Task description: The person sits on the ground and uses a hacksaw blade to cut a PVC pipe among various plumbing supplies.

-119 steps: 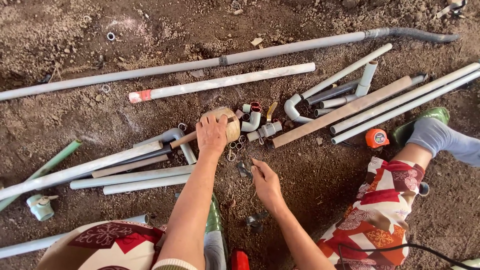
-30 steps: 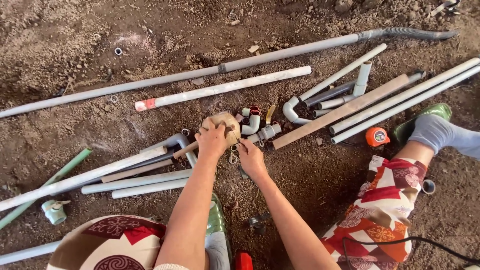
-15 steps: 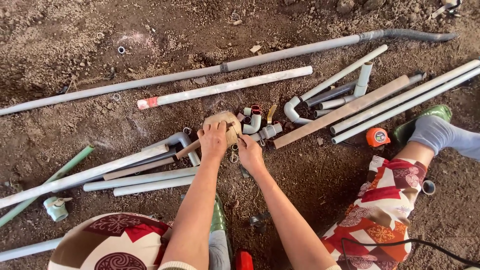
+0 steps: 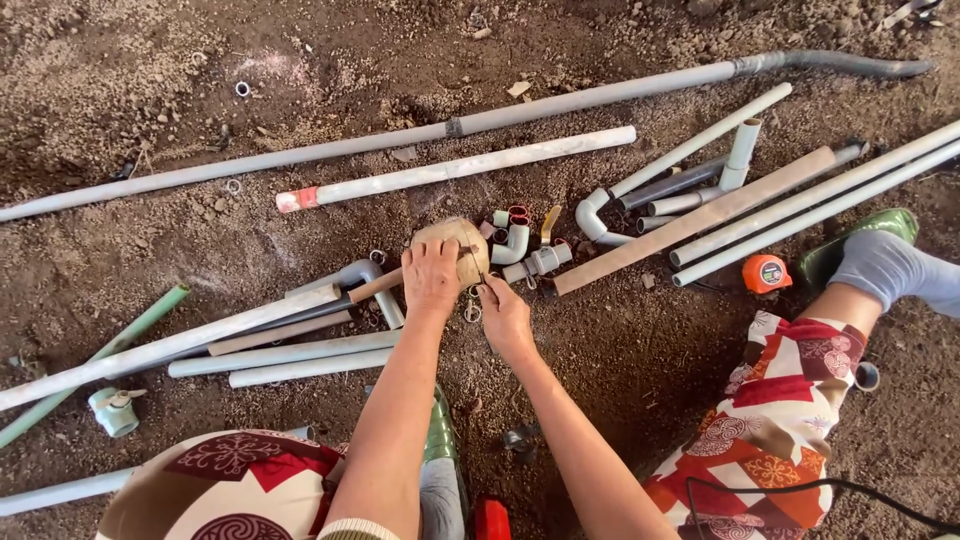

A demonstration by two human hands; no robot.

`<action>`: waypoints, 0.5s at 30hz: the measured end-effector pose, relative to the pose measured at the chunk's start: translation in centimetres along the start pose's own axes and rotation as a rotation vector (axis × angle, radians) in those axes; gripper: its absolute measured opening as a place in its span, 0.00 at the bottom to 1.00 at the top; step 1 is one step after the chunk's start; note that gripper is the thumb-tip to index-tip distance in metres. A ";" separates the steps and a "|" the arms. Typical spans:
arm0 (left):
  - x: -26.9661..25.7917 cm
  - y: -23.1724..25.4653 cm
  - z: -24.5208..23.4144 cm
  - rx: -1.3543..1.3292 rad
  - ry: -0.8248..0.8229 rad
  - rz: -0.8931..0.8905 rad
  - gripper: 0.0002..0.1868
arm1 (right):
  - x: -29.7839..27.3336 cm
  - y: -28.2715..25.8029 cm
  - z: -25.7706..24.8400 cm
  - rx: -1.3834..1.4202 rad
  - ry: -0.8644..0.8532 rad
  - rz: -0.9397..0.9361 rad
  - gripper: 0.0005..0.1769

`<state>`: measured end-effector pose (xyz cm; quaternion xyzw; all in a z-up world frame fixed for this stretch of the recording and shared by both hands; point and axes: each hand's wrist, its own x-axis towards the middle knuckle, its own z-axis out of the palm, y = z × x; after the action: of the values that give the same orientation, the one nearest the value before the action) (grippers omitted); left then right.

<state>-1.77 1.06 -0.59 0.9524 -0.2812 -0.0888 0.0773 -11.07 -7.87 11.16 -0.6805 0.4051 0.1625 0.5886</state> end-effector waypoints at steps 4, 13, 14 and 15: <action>0.0 0.3 -1.1 -0.041 0.010 0.008 0.06 | 0.0 0.2 -0.1 0.004 -0.004 -0.001 0.24; 0.0 0.2 1.4 -0.035 0.058 -0.045 0.04 | 2.3 2.4 -0.1 0.004 0.013 0.005 0.22; 0.0 -0.1 2.1 -0.051 0.015 -0.064 0.05 | 2.1 2.4 0.0 -0.051 0.032 0.001 0.22; 0.4 -0.4 2.7 -0.064 -0.023 -0.083 0.05 | 2.2 2.2 0.2 -0.104 0.051 -0.009 0.22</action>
<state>-1.77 0.90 -3.38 0.9592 -0.2393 -0.1118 0.1006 -11.32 -8.43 8.09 -0.7160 0.4079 0.1630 0.5426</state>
